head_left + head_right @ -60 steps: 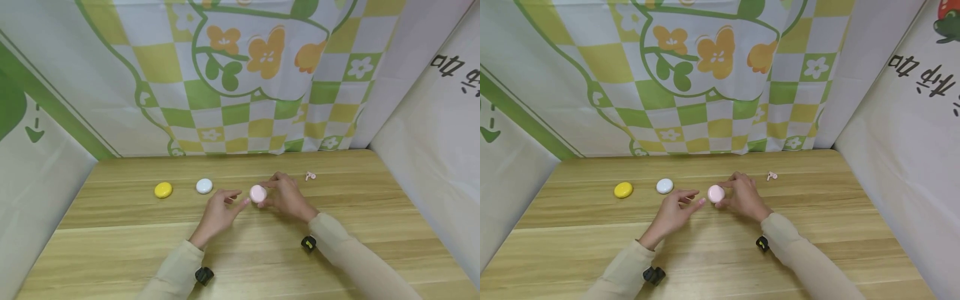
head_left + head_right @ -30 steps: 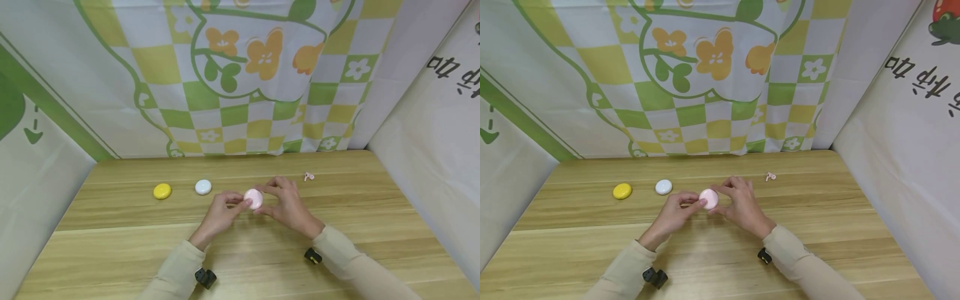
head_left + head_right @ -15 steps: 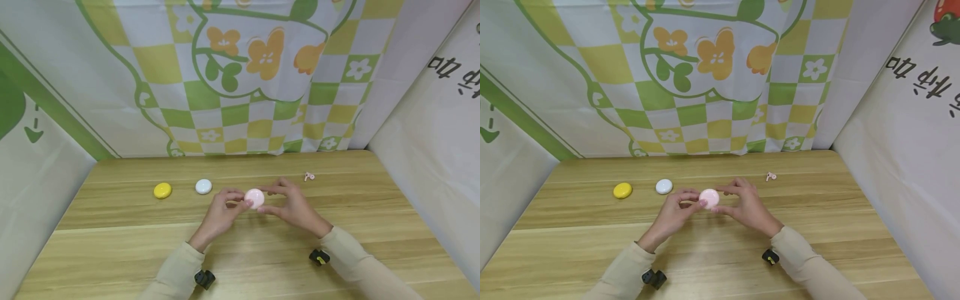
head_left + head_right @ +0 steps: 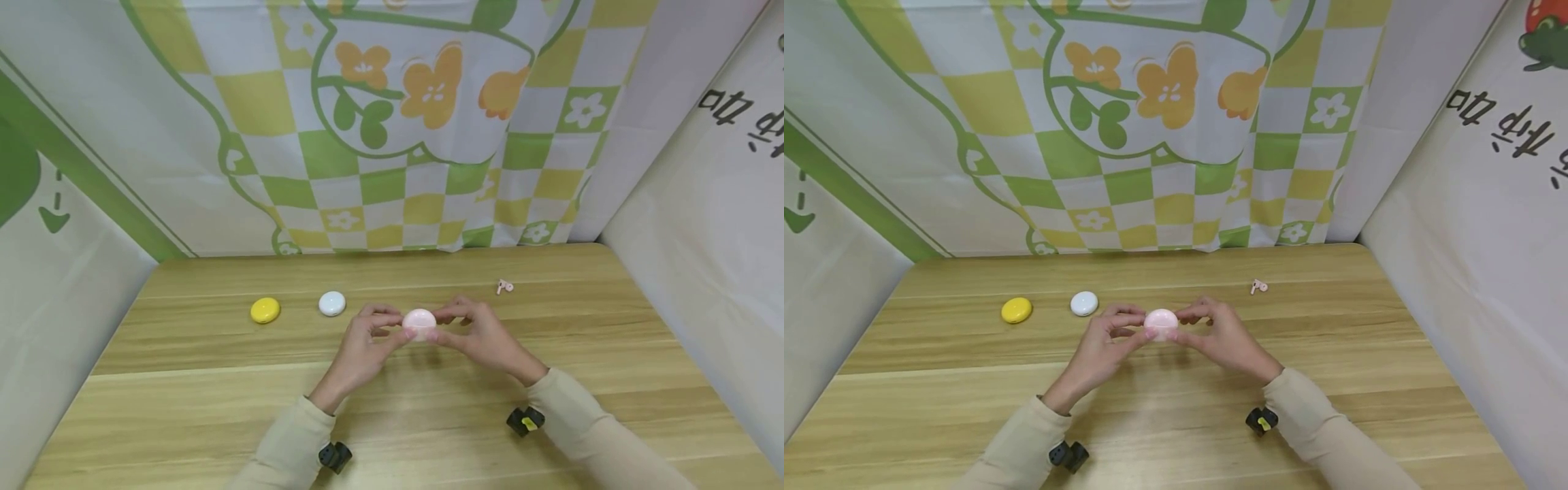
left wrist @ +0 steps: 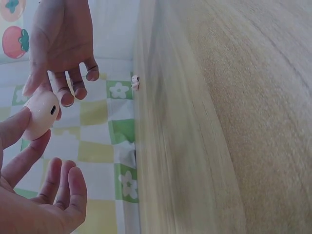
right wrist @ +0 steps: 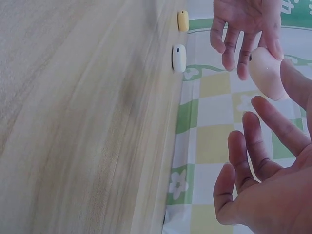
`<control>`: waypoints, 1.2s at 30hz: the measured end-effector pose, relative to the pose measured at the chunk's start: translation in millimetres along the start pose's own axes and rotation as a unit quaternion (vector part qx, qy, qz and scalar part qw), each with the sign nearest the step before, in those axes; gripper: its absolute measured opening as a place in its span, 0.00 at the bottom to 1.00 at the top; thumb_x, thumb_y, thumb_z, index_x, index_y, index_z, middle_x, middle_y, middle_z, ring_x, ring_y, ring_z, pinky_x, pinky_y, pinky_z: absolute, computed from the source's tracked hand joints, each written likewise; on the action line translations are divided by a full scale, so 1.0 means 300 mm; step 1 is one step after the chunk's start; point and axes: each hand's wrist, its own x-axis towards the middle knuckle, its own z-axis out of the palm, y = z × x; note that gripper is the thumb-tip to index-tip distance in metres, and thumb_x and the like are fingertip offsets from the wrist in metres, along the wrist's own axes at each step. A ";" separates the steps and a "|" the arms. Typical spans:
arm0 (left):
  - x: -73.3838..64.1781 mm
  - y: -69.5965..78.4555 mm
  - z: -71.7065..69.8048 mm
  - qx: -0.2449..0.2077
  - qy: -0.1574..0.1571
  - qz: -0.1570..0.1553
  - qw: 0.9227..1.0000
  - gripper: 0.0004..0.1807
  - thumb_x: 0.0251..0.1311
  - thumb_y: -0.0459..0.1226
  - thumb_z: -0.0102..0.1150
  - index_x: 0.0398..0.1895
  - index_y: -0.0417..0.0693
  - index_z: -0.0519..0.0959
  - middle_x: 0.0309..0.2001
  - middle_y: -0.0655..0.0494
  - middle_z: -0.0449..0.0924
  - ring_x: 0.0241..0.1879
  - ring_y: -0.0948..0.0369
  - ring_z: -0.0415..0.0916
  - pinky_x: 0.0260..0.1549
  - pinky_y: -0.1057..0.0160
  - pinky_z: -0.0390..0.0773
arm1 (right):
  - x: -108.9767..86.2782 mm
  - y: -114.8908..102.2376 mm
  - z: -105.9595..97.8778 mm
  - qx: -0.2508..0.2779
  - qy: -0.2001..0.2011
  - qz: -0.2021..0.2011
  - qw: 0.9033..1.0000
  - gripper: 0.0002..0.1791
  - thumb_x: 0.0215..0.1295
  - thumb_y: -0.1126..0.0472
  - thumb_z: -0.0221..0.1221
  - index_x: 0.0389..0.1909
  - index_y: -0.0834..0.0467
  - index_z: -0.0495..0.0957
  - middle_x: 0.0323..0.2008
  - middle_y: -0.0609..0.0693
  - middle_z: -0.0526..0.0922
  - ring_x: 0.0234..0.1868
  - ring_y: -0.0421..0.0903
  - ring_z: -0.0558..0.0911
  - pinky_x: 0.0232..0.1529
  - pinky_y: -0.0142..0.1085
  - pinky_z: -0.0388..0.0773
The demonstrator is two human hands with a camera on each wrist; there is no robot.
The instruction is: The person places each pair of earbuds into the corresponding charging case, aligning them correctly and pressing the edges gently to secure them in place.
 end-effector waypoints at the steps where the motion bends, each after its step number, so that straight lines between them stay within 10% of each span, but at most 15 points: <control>1: 0.000 0.001 0.000 0.002 -0.001 0.003 1.000 0.12 0.64 0.36 0.69 0.45 0.36 0.87 0.55 0.39 0.75 0.56 0.50 0.72 0.54 0.44 0.77 | 0.000 0.000 -0.002 0.004 -0.003 0.001 1.000 0.13 0.61 0.57 0.72 0.47 0.55 0.88 0.41 0.43 0.83 0.46 0.50 0.79 0.47 0.45 0.69; 36: -0.017 0.010 -0.004 0.058 0.002 0.070 0.996 0.14 0.59 0.33 0.72 0.46 0.34 0.87 0.55 0.49 0.73 0.55 0.50 0.75 0.53 0.47 0.75 | 0.002 -0.017 -0.013 0.055 -0.023 0.005 0.998 0.08 0.64 0.62 0.69 0.44 0.57 0.89 0.43 0.46 0.83 0.50 0.49 0.77 0.51 0.48 0.70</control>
